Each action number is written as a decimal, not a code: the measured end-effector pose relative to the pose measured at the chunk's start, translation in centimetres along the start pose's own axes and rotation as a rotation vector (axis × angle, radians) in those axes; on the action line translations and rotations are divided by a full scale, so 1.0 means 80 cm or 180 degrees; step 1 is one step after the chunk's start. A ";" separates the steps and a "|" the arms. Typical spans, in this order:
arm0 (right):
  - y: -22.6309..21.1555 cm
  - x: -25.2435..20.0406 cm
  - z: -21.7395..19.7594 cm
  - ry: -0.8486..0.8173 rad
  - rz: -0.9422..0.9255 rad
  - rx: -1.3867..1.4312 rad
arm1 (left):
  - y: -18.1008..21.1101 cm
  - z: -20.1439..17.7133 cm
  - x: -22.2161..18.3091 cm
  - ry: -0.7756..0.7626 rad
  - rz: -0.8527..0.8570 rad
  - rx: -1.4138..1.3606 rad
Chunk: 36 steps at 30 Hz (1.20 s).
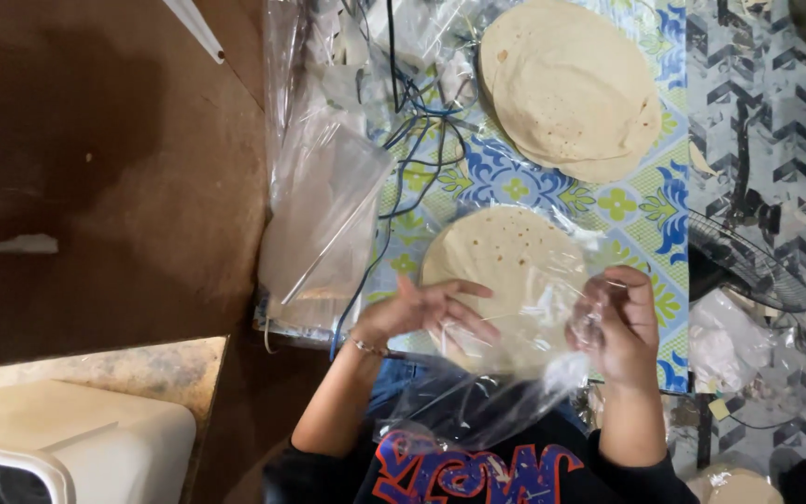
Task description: The person places tortillas into plastic bags by hand and smooths the bags over the stacks.
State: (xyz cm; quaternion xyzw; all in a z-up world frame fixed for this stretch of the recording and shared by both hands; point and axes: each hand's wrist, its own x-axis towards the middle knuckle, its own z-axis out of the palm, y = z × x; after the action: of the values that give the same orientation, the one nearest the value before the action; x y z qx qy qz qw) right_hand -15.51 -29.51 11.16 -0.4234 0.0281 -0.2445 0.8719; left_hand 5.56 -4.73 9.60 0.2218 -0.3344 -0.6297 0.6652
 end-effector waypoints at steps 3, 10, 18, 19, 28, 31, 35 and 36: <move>-0.009 0.006 0.013 0.0258 -0.0004 -0.1913 | -0.029 0.006 0.024 -0.0357 -0.0181 0.0495; -0.015 0.015 -0.026 0.0670 -0.0302 -0.3630 | -0.053 -0.049 0.036 0.2982 0.0344 0.1548; 0.055 0.032 -0.100 0.1311 0.0837 -0.4255 | -0.076 -0.151 0.051 0.4015 -0.0497 0.1571; 0.063 0.028 -0.120 0.1283 0.0596 -0.4384 | -0.074 -0.146 0.050 0.4169 -0.0551 0.2080; 0.079 0.017 -0.146 0.1420 0.0096 -0.3751 | -0.123 -0.125 0.037 0.3935 0.0632 0.3703; 0.075 0.030 -0.130 0.1593 -0.0323 -0.3465 | -0.116 -0.123 0.041 0.3793 0.0926 0.4111; 0.097 0.051 -0.168 0.1539 -0.0750 -0.4460 | -0.108 -0.129 0.046 0.3442 0.1050 0.4682; 0.095 0.051 -0.159 0.1534 -0.0757 -0.4456 | -0.113 -0.137 0.047 0.3446 0.1057 0.4688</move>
State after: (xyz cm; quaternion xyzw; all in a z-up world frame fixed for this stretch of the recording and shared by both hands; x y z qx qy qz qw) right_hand -12.08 -36.60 -2.07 -0.8140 0.3212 -0.3481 0.3362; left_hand 7.23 -10.78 -3.66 0.8012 -0.3214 0.0340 0.5037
